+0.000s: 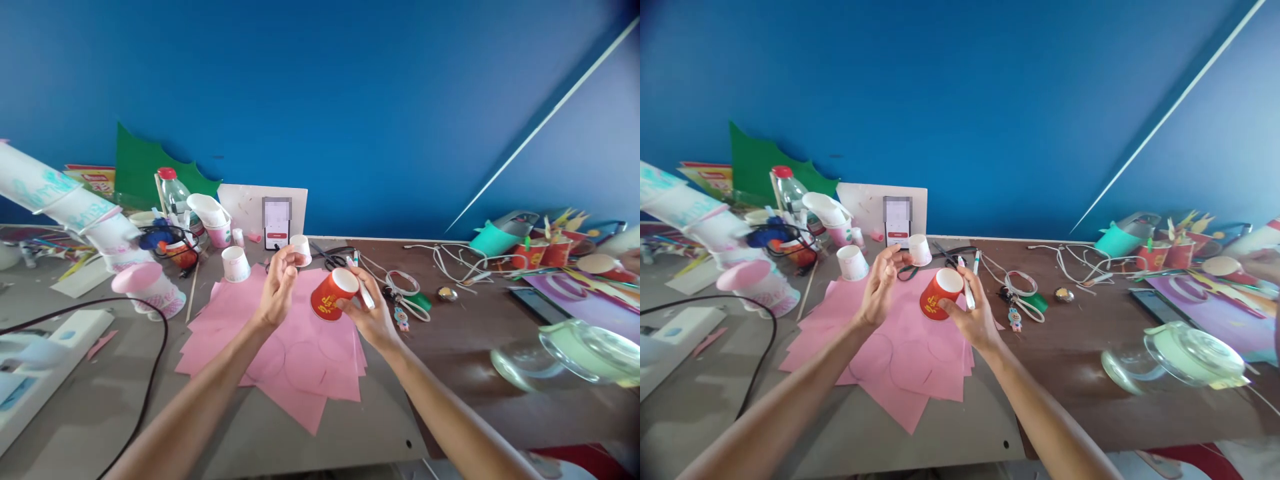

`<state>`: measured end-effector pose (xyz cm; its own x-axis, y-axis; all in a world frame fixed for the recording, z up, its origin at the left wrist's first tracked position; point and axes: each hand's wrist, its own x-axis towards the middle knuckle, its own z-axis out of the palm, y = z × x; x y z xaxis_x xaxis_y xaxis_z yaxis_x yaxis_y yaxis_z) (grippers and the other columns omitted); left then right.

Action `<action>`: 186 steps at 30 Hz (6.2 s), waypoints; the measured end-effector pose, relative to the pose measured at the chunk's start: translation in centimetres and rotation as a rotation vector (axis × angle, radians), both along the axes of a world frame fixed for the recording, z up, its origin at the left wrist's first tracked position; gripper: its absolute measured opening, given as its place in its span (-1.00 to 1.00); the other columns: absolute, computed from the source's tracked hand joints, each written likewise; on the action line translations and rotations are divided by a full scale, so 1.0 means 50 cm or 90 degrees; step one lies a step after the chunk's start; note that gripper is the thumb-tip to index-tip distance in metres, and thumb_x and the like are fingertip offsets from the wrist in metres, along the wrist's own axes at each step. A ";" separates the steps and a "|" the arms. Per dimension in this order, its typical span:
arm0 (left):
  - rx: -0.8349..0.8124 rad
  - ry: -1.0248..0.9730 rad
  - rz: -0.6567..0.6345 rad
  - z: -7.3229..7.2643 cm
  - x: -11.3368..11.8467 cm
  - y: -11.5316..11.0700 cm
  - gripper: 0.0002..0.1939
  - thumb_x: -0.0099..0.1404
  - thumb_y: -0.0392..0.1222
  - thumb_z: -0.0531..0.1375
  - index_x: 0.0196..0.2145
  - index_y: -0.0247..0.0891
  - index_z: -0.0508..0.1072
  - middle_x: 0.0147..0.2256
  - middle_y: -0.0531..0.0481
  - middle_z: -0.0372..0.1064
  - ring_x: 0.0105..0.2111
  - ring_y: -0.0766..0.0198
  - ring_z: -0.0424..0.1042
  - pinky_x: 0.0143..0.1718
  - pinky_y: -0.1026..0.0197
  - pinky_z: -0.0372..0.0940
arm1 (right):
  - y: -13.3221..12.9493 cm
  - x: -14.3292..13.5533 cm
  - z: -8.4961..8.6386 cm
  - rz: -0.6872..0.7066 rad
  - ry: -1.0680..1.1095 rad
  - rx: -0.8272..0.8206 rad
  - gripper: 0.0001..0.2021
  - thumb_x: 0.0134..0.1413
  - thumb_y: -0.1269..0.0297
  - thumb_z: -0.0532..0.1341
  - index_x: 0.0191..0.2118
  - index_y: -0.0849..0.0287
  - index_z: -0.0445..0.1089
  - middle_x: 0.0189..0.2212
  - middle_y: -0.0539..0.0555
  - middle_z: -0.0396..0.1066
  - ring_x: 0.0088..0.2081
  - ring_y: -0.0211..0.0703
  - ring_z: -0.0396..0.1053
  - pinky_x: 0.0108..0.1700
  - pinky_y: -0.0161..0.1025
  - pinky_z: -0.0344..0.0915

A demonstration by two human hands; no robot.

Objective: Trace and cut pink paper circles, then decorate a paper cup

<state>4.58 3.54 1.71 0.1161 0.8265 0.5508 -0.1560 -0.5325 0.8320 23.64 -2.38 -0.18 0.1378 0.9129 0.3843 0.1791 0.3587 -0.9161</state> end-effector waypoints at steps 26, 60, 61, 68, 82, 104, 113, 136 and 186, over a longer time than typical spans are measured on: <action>-0.209 0.353 0.004 -0.098 -0.115 -0.035 -0.46 0.45 0.09 -0.11 0.26 -0.20 0.02 -0.32 -0.01 0.48 -0.23 0.16 0.49 -0.13 0.09 0.32 | -0.026 -0.030 -0.038 -0.016 -0.177 0.050 -0.49 0.13 0.10 0.30 0.17 0.05 0.25 0.06 0.18 0.38 0.08 0.08 0.38 0.07 0.00 0.36; -0.265 0.271 -0.010 -0.097 -0.118 -0.027 -0.47 0.43 0.10 -0.08 0.21 -0.26 0.12 -0.32 -0.05 0.46 -0.23 0.16 0.48 -0.09 0.06 0.32 | -0.032 -0.066 -0.079 0.056 -0.275 0.017 -0.45 0.19 0.02 0.25 0.22 0.05 0.17 0.06 0.18 0.42 0.10 0.05 0.39 0.09 -0.06 0.37; -0.268 0.276 -0.008 -0.096 -0.118 -0.028 -0.47 0.43 0.09 -0.08 0.21 -0.26 0.12 -0.32 -0.05 0.46 -0.22 0.16 0.48 -0.09 0.06 0.31 | -0.032 -0.068 -0.079 0.053 -0.280 0.013 -0.45 0.19 0.01 0.24 0.23 0.05 0.17 0.06 0.19 0.41 0.10 0.06 0.39 0.09 -0.06 0.37; -0.247 0.284 -0.039 -0.098 -0.118 -0.026 -0.48 0.42 0.06 -0.03 0.21 -0.28 0.11 -0.30 -0.06 0.47 -0.22 0.18 0.46 -0.09 0.11 0.30 | -0.031 -0.070 -0.079 0.047 -0.300 -0.014 -0.41 0.18 -0.06 0.21 0.24 0.08 0.15 0.04 0.22 0.42 0.10 0.09 0.39 0.07 -0.03 0.39; -0.104 0.290 -0.066 -0.113 -0.123 -0.026 -0.43 0.42 0.08 0.01 0.27 -0.21 0.07 -0.11 -0.18 0.38 -0.10 0.14 0.41 -0.02 0.01 0.33 | -0.028 -0.074 -0.085 0.039 -0.283 -0.018 -0.38 0.15 -0.06 0.25 0.24 0.08 0.16 0.01 0.23 0.41 0.09 0.13 0.39 0.07 0.01 0.38; 0.414 0.523 -0.037 -0.090 -0.099 -0.050 -0.65 0.40 -0.20 0.11 0.12 -0.17 0.27 0.13 -0.27 0.30 0.18 0.05 0.27 0.18 -0.16 0.20 | 0.011 0.006 -0.076 0.007 -0.263 -0.063 -0.49 0.11 0.39 0.17 0.19 0.05 0.17 0.04 0.18 0.45 0.07 0.02 0.43 0.10 0.08 0.33; 0.383 0.477 -0.044 -0.095 -0.091 -0.055 -0.59 0.37 -0.33 0.12 0.14 -0.13 0.22 0.11 -0.24 0.27 0.17 0.04 0.26 0.07 -0.11 0.35 | 0.011 -0.002 -0.091 0.007 -0.341 -0.030 -0.54 0.14 0.45 0.09 0.17 0.09 0.24 -0.03 0.17 0.53 0.01 -0.03 0.49 0.04 -0.03 0.40; 0.389 0.491 -0.064 -0.093 -0.090 -0.052 -0.62 0.37 -0.35 0.12 0.12 -0.18 0.23 0.11 -0.29 0.24 0.16 0.01 0.26 0.05 -0.13 0.38 | 0.009 -0.004 -0.094 0.005 -0.360 -0.026 -0.53 0.14 0.47 0.10 0.17 0.09 0.25 -0.03 0.17 0.52 0.02 0.00 0.48 0.04 -0.03 0.40; 0.376 0.479 -0.071 -0.095 -0.089 -0.052 -0.63 0.36 -0.39 0.12 0.09 -0.20 0.26 0.10 -0.29 0.26 0.15 0.03 0.27 0.05 -0.10 0.37 | 0.012 -0.004 -0.099 0.002 -0.368 0.011 -0.57 0.17 0.45 0.08 0.16 0.11 0.25 -0.05 0.20 0.52 -0.02 0.00 0.50 0.01 -0.05 0.41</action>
<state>0.14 0.96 -3.03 0.6697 0.4027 0.6239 0.2344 -0.9119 0.3370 23.46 -1.80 -5.15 -0.1018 0.9058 0.4113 0.6470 0.3744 -0.6642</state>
